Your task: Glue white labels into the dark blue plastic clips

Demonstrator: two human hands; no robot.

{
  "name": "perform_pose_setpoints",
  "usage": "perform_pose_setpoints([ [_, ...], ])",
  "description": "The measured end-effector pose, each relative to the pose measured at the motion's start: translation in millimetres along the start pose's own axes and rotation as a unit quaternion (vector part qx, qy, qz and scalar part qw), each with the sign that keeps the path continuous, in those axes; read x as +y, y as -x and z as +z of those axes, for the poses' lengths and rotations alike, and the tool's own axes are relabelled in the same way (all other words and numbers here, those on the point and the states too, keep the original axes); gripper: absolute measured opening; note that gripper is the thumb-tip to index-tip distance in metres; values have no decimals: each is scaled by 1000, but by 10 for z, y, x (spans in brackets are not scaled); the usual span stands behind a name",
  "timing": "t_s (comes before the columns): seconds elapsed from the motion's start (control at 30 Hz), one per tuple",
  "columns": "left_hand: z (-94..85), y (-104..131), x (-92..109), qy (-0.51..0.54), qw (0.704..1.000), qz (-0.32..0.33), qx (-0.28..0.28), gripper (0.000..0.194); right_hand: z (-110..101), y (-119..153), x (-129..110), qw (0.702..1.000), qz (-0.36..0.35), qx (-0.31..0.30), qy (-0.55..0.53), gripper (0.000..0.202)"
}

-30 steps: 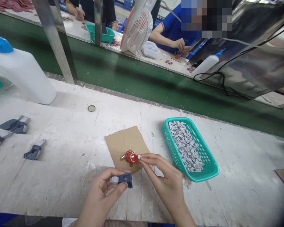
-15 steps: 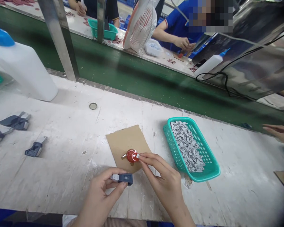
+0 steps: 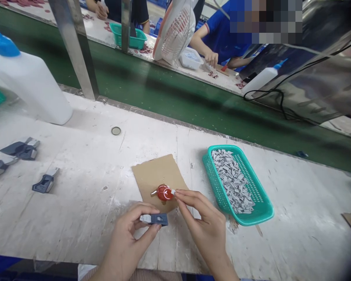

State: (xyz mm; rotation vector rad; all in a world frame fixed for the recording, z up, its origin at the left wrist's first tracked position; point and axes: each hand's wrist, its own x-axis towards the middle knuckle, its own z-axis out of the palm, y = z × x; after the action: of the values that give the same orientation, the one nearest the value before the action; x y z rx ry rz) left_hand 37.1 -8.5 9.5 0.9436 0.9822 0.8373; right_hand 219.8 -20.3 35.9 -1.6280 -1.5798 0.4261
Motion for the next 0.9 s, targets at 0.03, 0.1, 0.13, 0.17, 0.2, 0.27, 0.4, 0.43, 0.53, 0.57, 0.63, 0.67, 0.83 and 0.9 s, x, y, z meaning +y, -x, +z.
perform_pose_setpoints([
  [0.03, -3, -9, -1, -1, 1000, 2, -6, 13, -8, -1, 3, 999, 32, 7, -29, 18],
  [0.1, -6, -29, -2, -2, 1000, 2, -18, 12, -31, -3, 9, 990, 92, 14, -104, 16],
  [0.13, -5, -38, 0, -3, 1000, 1, -25, 12, -45, -2, 11, 983, 114, 15, -140, 15],
  [0.17, -1, -45, 2, -5, 999, -1, -32, 12, -60, -1, 10, 977, 129, 13, -171, 15],
  [0.2, 6, -51, 7, -6, 999, -3, -39, 13, -75, 2, 3, 971, 138, 10, -193, 14],
  [0.27, 29, -56, 21, -3, 999, -5, -39, 14, -104, 13, -30, 966, 140, 0, -215, 14],
  [0.4, 79, -44, 60, 10, 1000, -4, -28, 15, -150, 47, -169, 976, 109, -26, -189, 16],
  [0.43, 87, -39, 68, 12, 1000, -3, -26, 15, -159, 56, -207, 979, 99, -35, -175, 17],
  [0.53, 99, -23, 86, 20, 1000, -3, -24, 16, -174, 80, -295, 985, 70, -60, -143, 21],
  [0.57, 101, -19, 90, 22, 999, -3, -23, 16, -177, 86, -313, 987, 62, -66, -136, 22],
  [0.63, 105, -11, 97, 26, 999, -4, -22, 16, -178, 95, -333, 988, 53, -74, -124, 23],
  [0.67, 105, -7, 100, 26, 999, -5, -23, 16, -177, 100, -337, 989, 50, -75, -121, 23],
  [0.83, 107, 15, 114, 16, 1000, 3, -15, 15, -161, 116, -338, 989, 37, -78, -118, 23],
  [0.9, 114, 13, 122, 11, 1000, 10, -8, 14, -160, 113, -346, 990, 30, -78, -115, 23],
])
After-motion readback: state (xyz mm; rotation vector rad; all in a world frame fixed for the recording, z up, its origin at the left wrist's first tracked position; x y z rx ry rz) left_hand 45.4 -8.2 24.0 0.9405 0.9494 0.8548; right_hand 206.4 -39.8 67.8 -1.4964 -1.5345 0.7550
